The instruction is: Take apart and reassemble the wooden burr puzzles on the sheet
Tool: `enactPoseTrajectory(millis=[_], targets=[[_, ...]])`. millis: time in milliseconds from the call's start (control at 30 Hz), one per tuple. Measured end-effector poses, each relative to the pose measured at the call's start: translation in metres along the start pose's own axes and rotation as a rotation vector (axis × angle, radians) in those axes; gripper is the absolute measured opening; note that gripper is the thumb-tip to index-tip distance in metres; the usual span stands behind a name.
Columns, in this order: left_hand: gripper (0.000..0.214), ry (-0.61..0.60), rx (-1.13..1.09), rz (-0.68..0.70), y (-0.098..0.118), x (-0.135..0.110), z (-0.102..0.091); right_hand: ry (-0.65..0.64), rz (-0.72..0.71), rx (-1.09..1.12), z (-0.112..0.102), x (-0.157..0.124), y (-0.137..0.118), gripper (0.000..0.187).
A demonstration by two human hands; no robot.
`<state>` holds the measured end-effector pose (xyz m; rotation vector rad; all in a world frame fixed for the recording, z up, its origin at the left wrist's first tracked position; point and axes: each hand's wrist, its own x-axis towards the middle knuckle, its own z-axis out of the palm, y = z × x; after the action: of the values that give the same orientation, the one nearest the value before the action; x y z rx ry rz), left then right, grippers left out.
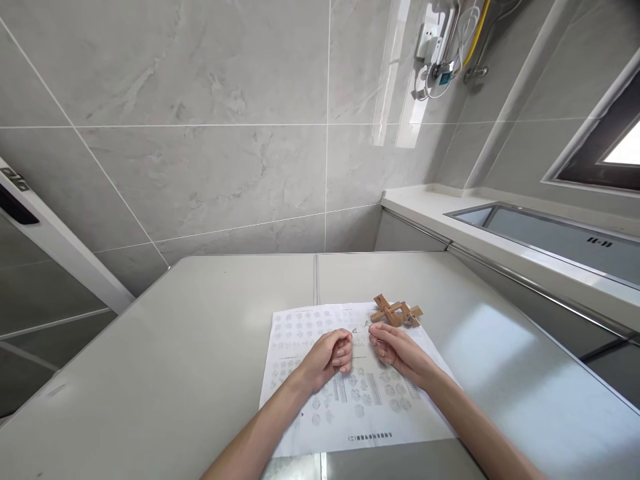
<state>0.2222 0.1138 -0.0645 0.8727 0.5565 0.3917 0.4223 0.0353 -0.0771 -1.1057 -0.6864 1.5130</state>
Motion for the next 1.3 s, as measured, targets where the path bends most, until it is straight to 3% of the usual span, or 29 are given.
enactPoseTrajectory(millis=[1300], targets=[[0.025,0.021,-0.043,-0.008,-0.0002,0.0044,0.0017,-0.029,-0.004,-0.009,-0.0056,0.0016,0.0012,0.036]])
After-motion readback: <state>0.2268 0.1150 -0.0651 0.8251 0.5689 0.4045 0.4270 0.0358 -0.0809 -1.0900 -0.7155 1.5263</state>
